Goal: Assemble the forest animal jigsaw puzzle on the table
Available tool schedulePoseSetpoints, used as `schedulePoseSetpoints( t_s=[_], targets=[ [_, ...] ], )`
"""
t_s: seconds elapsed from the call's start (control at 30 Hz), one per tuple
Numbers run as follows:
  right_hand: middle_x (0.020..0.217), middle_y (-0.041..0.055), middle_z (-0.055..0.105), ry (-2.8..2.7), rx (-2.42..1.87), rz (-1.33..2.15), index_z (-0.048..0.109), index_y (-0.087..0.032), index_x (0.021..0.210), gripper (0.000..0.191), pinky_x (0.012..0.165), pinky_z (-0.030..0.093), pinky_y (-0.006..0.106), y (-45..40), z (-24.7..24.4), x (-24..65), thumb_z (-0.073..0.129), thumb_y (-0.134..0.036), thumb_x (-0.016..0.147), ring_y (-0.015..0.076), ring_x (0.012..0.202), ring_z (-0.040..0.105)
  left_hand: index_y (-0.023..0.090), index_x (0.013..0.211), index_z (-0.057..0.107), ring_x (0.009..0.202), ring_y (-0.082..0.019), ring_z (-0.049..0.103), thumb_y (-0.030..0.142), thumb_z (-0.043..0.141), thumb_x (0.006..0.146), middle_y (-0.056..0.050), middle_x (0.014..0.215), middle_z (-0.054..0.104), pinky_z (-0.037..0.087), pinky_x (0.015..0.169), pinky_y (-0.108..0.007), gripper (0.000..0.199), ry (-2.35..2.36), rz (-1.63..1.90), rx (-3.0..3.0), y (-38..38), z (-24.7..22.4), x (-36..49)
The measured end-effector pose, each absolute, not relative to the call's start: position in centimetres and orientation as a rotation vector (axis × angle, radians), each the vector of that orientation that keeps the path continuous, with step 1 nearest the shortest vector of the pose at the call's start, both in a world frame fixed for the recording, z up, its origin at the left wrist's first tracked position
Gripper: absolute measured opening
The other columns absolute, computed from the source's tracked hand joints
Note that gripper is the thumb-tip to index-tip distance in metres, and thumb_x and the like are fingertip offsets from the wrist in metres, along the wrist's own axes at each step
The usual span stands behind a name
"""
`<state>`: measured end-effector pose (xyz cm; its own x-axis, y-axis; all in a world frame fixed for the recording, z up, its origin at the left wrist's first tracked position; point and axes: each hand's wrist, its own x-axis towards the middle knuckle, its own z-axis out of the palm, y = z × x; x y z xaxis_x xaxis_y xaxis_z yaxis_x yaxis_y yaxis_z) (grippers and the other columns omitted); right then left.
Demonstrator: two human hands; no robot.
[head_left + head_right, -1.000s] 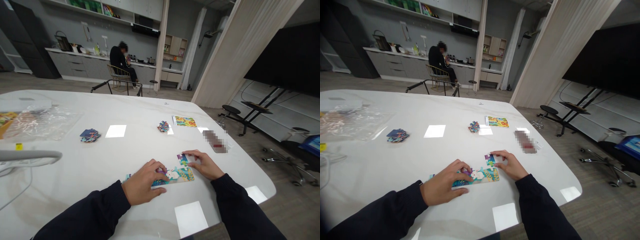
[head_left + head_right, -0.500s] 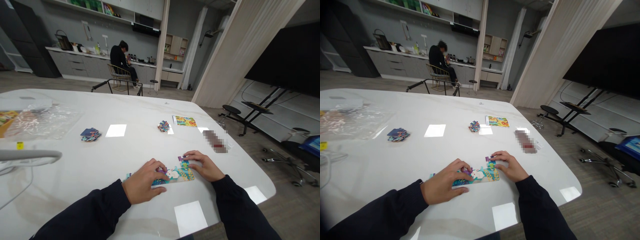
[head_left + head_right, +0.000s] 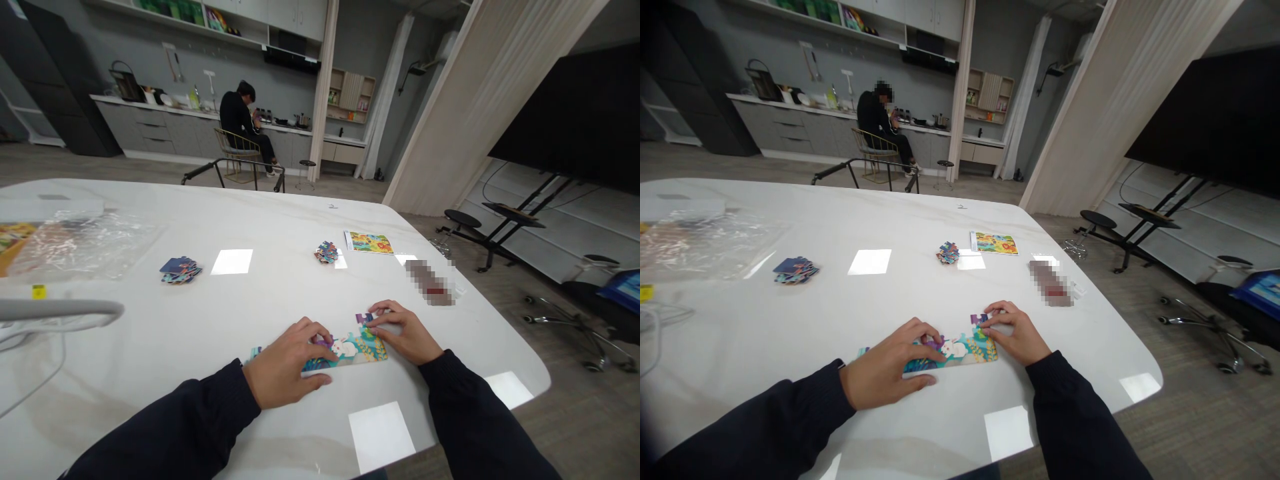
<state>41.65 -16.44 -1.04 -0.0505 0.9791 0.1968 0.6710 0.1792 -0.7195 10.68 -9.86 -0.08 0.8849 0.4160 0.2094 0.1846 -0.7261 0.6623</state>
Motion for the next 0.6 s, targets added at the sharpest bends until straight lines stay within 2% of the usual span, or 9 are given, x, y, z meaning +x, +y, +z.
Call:
schedulePoseSetpoints(
  t_s=[0.07, 0.17, 0.3, 0.37, 0.47, 0.53, 0.6],
  targets=[
    [0.115, 0.0079, 0.069, -1.777, -1.563, 0.584, 0.084, -0.028, 0.092, 0.013, 0.097, 0.051, 0.041, -16.4, -1.1, 41.5, 0.076, -0.037, 0.086, 0.0249, 0.104, 0.065, 0.029, 0.114, 0.075, 0.116, -0.026, 0.054, 0.029, 0.079, 0.084, -0.007, 0.124, 0.062, 0.048, 0.104, -0.042, 0.030, 0.430, 0.455, 2.385, -9.8, -0.1, 10.7],
    [0.112, 0.0082, 0.071, -1.717, -1.613, 0.578, 0.081, -0.027, 0.102, 0.021, 0.090, 0.052, 0.039, -16.3, -1.1, 41.5, 0.072, -0.039, 0.088, 0.0251, 0.103, 0.065, 0.028, 0.113, 0.076, 0.116, -0.026, 0.054, 0.030, 0.080, 0.084, -0.007, 0.124, 0.062, 0.048, 0.104, -0.042, 0.030, 0.429, 0.459, 2.386, -9.8, -0.1, 10.7],
    [0.097, 0.0075, 0.074, -1.580, -1.693, 0.612, 0.077, -0.022, 0.110, 0.030, 0.075, 0.051, 0.034, -15.1, -1.1, 42.3, 0.065, -0.042, 0.091, 0.0205, 0.084, 0.064, 0.027, 0.113, 0.075, 0.115, -0.026, 0.055, 0.030, 0.080, 0.083, -0.008, 0.124, 0.063, 0.048, 0.103, -0.043, 0.030, 0.415, 0.468, 2.396, -9.8, -0.1, 10.7],
    [0.088, 0.0055, 0.073, -1.548, -1.698, 0.709, 0.078, -0.019, 0.106, 0.032, 0.069, 0.051, 0.031, -13.8, -0.9, 42.8, 0.071, -0.040, 0.083, 0.0179, 0.076, 0.062, 0.027, 0.112, 0.075, 0.114, -0.026, 0.055, 0.030, 0.080, 0.084, -0.008, 0.124, 0.062, 0.048, 0.103, -0.043, 0.029, 0.414, 0.472, 2.408, -9.8, -0.1, 10.7],
    [0.069, 0.0018, 0.067, -1.417, -1.748, 0.877, 0.078, -0.016, 0.092, 0.029, 0.052, 0.048, 0.025, -11.5, -0.8, 43.3, 0.079, -0.036, 0.071, 0.0139, 0.059, 0.059, 0.027, 0.113, 0.075, 0.113, -0.026, 0.055, 0.026, 0.075, 0.086, -0.008, 0.122, 0.062, 0.049, 0.102, -0.043, 0.026, 0.435, 0.483, 2.425, -9.8, -0.1, 10.6],
    [0.060, 0.0005, 0.064, -1.309, -1.797, 0.868, 0.075, -0.015, 0.085, 0.027, 0.038, 0.040, 0.022, -10.1, -1.1, 43.3, 0.075, -0.039, 0.073, 0.0115, 0.045, 0.053, 0.028, 0.113, 0.075, 0.112, -0.025, 0.055, 0.021, 0.070, 0.088, -0.008, 0.119, 0.062, 0.049, 0.101, -0.042, 0.026, 0.448, 0.494, 2.424, -9.9, -0.1, 10.6],
    [0.058, -0.0002, 0.062, -1.231, -1.820, 0.764, 0.071, -0.016, 0.086, 0.029, 0.029, 0.032, 0.021, -9.0, -1.6, 43.2, 0.068, -0.044, 0.080, 0.0099, 0.036, 0.047, 0.027, 0.113, 0.075, 0.110, -0.024, 0.055, 0.020, 0.068, 0.089, -0.008, 0.119, 0.062, 0.050, 0.100, -0.041, 0.026, 0.456, 0.499, 2.422, -9.9, -0.1, 10.6]
  ],
)
